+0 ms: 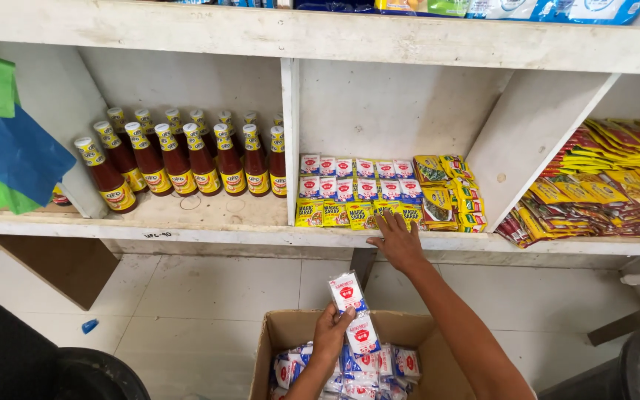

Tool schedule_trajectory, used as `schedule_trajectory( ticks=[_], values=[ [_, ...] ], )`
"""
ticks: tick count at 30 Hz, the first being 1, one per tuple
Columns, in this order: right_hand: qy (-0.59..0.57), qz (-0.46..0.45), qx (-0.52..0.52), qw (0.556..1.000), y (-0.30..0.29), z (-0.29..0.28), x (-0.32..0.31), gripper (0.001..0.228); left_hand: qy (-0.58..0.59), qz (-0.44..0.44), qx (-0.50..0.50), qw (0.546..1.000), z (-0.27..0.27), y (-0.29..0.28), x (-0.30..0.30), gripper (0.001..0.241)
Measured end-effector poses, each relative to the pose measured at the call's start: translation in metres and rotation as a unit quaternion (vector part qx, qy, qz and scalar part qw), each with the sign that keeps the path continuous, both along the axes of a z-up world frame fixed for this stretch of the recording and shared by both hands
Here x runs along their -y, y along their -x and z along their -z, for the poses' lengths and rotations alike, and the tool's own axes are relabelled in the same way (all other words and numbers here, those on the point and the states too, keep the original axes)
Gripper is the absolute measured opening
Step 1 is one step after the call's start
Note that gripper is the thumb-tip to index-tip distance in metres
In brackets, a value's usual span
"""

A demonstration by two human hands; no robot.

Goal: Stocking small milk sachets from a cardboard box onto a low grocery store shelf.

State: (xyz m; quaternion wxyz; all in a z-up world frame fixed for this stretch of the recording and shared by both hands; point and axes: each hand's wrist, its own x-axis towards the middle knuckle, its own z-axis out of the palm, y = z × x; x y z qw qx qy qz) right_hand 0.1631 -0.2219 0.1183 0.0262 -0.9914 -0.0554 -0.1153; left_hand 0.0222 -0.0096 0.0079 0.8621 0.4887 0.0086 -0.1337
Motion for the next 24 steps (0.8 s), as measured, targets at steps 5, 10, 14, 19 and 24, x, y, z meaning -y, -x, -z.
schedule_trajectory(
  ticks=[5, 10, 14, 19, 24],
  values=[
    [0.008, 0.037, -0.031, 0.999, -0.010, 0.013, -0.001, 0.075, -0.029, 0.013, -0.030, 0.999, -0.021, 0.007, -0.004, 0.022],
    [0.042, -0.009, 0.057, 0.997, -0.006, 0.026, -0.026, 0.076, -0.033, 0.019, -0.027, 0.999, -0.020, 0.007, -0.003, 0.023],
    [0.047, -0.079, 0.063, 0.994, 0.002, 0.023, -0.048, 0.076, -0.041, 0.014, -0.021, 0.999, -0.016, 0.006, -0.001, 0.023],
    [0.038, -0.044, 0.062, 0.996, -0.002, 0.022, -0.058, 0.076, -0.043, 0.022, -0.026, 0.998, -0.025, 0.006, -0.005, 0.023],
    [0.011, -0.043, 0.094, 0.995, -0.003, 0.030, -0.056, 0.080, -0.068, 0.019, 0.010, 0.997, -0.013, 0.002, -0.003, 0.022]
  ],
)
